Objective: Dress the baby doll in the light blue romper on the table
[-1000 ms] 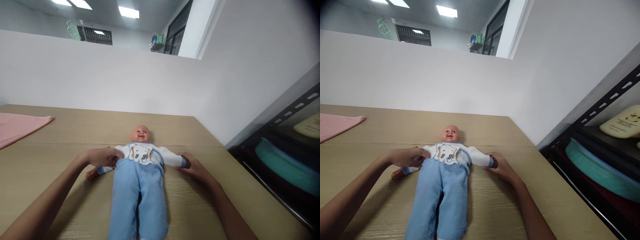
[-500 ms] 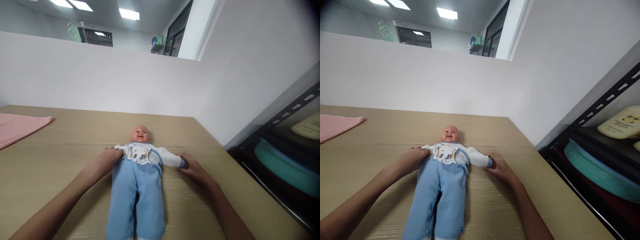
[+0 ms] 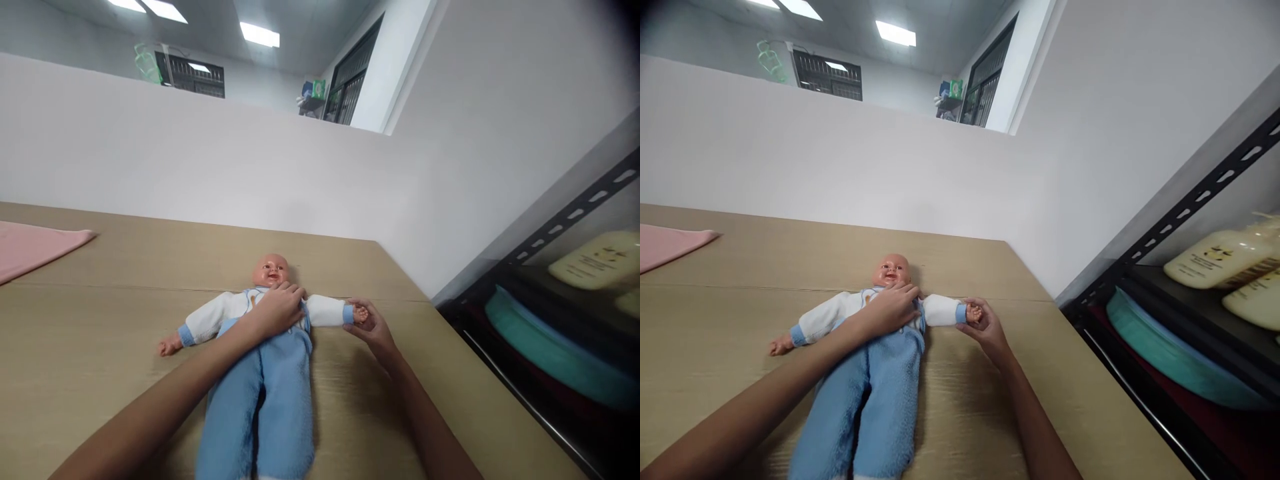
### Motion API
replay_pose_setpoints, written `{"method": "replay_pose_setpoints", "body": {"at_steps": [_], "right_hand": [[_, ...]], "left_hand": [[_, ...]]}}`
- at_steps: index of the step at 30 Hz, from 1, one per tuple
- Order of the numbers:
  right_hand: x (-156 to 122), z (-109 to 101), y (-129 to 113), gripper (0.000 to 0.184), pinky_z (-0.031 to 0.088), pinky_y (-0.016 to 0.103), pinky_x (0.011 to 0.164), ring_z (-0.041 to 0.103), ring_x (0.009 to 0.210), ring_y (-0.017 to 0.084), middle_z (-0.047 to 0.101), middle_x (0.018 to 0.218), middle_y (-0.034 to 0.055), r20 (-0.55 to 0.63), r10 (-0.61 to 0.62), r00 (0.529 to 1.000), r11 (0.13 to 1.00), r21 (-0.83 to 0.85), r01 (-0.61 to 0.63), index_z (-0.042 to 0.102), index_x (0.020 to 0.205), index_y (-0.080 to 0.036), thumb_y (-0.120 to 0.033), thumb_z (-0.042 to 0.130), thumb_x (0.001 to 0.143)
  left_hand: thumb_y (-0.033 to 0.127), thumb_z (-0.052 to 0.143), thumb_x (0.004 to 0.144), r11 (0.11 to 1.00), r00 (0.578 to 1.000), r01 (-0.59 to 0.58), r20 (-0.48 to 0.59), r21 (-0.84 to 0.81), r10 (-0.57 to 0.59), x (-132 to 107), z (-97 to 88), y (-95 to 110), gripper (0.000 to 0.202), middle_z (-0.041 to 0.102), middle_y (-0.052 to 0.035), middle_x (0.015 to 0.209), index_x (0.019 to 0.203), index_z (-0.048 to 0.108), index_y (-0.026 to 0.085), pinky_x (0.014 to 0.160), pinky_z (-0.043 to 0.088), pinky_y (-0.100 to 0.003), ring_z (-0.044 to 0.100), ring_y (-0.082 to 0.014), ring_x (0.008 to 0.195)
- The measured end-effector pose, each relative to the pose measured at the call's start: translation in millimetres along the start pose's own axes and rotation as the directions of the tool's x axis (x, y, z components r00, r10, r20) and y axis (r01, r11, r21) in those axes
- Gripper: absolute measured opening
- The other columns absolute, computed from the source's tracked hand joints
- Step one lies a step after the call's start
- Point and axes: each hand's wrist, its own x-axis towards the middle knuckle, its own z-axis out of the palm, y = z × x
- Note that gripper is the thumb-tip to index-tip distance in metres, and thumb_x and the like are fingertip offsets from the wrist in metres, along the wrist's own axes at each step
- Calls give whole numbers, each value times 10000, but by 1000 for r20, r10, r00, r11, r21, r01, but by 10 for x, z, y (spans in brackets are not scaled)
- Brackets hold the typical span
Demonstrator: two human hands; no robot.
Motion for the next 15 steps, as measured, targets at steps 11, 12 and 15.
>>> {"method": "replay_pose_setpoints", "body": {"at_steps": [11, 12, 15], "right_hand": [[385, 544, -306, 716, 675, 370, 956, 789, 1079, 264, 818, 1168, 84, -1, -54, 999, 998, 35, 54, 714, 1186, -246, -534, 1096, 653], [395, 632, -326, 704, 676, 371, 940, 793, 1058, 263, 819, 1144, 85, 28, -85, 996, 996, 12, 85, 706, 1204, -244, -523, 1083, 679], [327, 864, -361, 567, 668, 364, 867, 775, 963, 245, 793, 1105, 77, 194, -230, 954, 958, -128, 257, 713, 1251, -244, -413, 1007, 795]], "left_hand": [[414, 524, 1211, 937, 915, -313, -313, -153, 255, -47, 237, -131, 279, 754, -102, 1202, 1229, 695, 195, 899, 500, -374, 684, -266, 1033], [426, 491, 1221, 926, 892, -348, -356, -145, 280, -57, 251, -135, 313, 751, -104, 1210, 1231, 701, 195, 896, 502, -368, 682, -258, 1028], [441, 419, 1240, 899, 814, -431, -460, -72, 354, -103, 293, -151, 395, 753, -101, 1167, 1226, 731, 198, 878, 499, -359, 678, -240, 1000]]}}
